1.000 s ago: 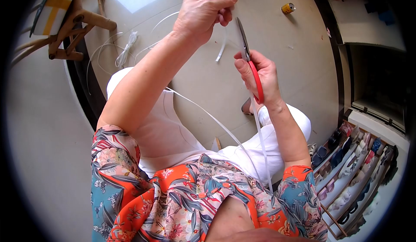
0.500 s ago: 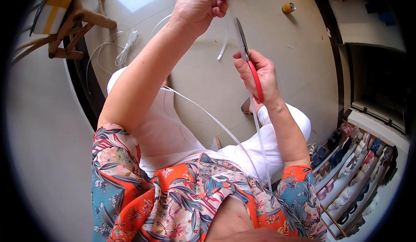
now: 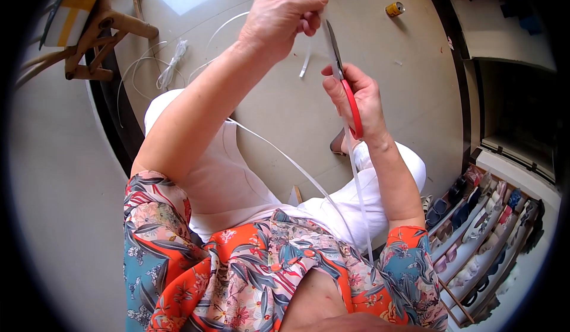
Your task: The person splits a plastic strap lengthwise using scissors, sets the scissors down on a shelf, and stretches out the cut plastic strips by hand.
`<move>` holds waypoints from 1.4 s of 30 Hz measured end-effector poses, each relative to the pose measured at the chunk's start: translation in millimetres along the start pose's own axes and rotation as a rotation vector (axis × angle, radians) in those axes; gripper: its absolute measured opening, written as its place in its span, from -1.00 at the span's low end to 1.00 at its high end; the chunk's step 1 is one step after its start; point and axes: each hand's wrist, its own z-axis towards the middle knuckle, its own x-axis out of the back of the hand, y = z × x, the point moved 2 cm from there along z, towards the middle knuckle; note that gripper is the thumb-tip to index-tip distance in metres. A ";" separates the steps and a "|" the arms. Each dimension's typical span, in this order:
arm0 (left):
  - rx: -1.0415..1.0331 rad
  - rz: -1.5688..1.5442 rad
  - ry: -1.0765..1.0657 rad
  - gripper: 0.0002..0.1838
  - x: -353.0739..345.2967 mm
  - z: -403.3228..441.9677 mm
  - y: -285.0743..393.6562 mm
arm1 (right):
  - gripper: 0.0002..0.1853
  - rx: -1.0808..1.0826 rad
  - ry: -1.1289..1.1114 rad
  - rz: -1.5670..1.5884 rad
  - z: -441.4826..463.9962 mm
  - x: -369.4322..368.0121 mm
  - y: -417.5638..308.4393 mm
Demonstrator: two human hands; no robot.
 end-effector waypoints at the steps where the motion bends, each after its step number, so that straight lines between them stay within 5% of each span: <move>1: -0.005 0.010 0.009 -0.89 -2.9 -2.1 0.4 | -0.68 0.006 0.004 -0.003 0.5 0.2 -0.1; 42: 0.000 0.005 -0.008 -0.88 4.3 8.1 2.2 | -0.75 0.017 -0.026 0.019 -1.1 -1.0 8.8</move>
